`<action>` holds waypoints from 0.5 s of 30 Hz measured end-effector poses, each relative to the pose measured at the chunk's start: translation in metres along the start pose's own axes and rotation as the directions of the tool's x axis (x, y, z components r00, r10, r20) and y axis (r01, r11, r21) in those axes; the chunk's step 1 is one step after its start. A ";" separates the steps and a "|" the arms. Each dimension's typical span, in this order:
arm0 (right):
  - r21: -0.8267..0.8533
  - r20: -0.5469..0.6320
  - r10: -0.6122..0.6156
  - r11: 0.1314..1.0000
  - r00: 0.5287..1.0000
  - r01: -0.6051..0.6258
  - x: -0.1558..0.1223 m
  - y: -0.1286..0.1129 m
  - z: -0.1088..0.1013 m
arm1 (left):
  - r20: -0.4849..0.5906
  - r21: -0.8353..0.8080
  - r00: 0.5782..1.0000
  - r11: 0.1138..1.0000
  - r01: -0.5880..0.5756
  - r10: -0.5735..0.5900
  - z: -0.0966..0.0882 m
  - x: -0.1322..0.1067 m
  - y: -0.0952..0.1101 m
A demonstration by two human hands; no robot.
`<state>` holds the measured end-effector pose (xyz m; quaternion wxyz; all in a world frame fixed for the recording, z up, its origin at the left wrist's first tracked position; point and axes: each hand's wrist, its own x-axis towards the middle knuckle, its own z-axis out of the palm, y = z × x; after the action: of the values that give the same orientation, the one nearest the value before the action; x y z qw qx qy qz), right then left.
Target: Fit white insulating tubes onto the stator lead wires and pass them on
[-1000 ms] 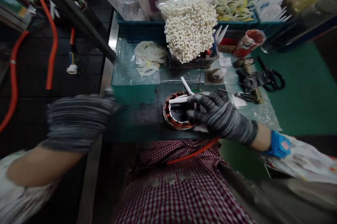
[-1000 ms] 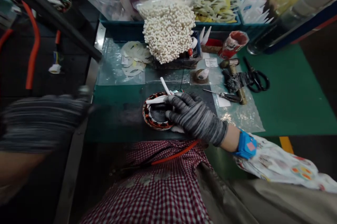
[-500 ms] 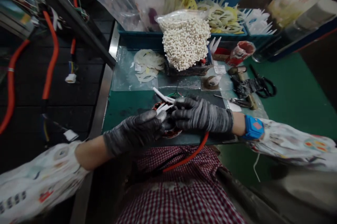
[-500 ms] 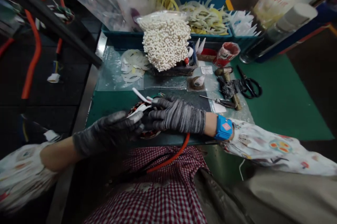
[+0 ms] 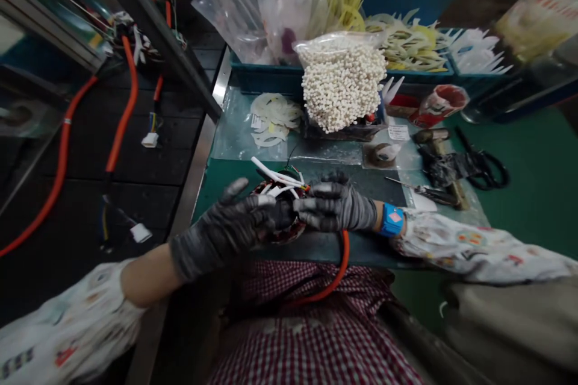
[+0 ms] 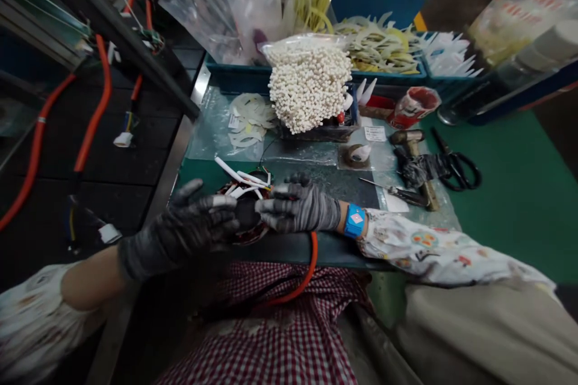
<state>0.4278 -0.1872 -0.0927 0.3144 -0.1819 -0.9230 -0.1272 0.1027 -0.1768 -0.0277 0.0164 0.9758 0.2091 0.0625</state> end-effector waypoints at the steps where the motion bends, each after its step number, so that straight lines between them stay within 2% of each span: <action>1: 0.016 -0.025 0.039 0.999 0.999 -0.038 -0.005 -0.009 0.000 | -0.042 -0.058 0.998 0.997 -0.043 0.041 -0.007 0.010 -0.003; 2: 0.062 -0.048 0.135 0.989 0.990 -0.132 -0.009 -0.021 0.000 | -0.085 -0.115 0.994 0.991 -0.075 0.065 -0.014 0.020 -0.006; 3: 0.137 -0.073 0.292 0.950 0.954 -0.280 -0.010 -0.034 -0.002 | -0.127 -0.159 0.990 0.983 -0.088 0.068 -0.020 0.030 -0.009; 4: 0.230 -0.087 0.481 0.862 0.872 -0.452 -0.011 -0.048 -0.005 | -0.147 -0.185 0.989 0.981 -0.058 0.031 -0.024 0.041 -0.012; 6: 0.396 -0.057 0.792 0.577 0.608 -0.715 -0.009 -0.072 -0.015 | -0.135 -0.194 0.988 0.980 0.046 -0.074 -0.029 0.061 -0.015; 7: 0.445 -0.020 0.866 0.456 0.500 -0.771 -0.007 -0.081 -0.022 | -0.109 -0.192 0.988 0.978 0.087 -0.109 -0.029 0.071 -0.016; 8: 0.465 0.015 0.891 0.395 0.454 -0.792 -0.005 -0.084 -0.031 | -0.068 -0.195 0.990 0.975 0.109 -0.124 -0.028 0.081 -0.015; 9: 0.457 0.040 0.886 0.395 0.462 -0.797 -0.002 -0.084 -0.041 | -0.021 -0.206 0.991 0.971 0.122 -0.129 -0.027 0.091 -0.015; 10: 0.432 0.045 0.870 0.426 0.491 -0.795 0.001 -0.078 -0.051 | 0.020 -0.237 0.992 0.963 0.124 -0.123 -0.025 0.100 -0.015; 13: 0.321 -0.006 0.775 0.601 0.632 -0.732 0.006 -0.044 -0.073 | 0.088 -0.361 0.991 0.925 0.123 -0.097 -0.018 0.120 -0.018; 15: 0.271 -0.040 0.724 0.672 0.689 -0.690 0.005 -0.022 -0.074 | 0.121 -0.528 0.986 0.834 0.160 -0.112 -0.013 0.125 -0.023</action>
<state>0.4545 -0.2312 -0.0352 0.4239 -0.4774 -0.7630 0.1014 0.2046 -0.1043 -0.0016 0.3012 0.9168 0.2513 0.0754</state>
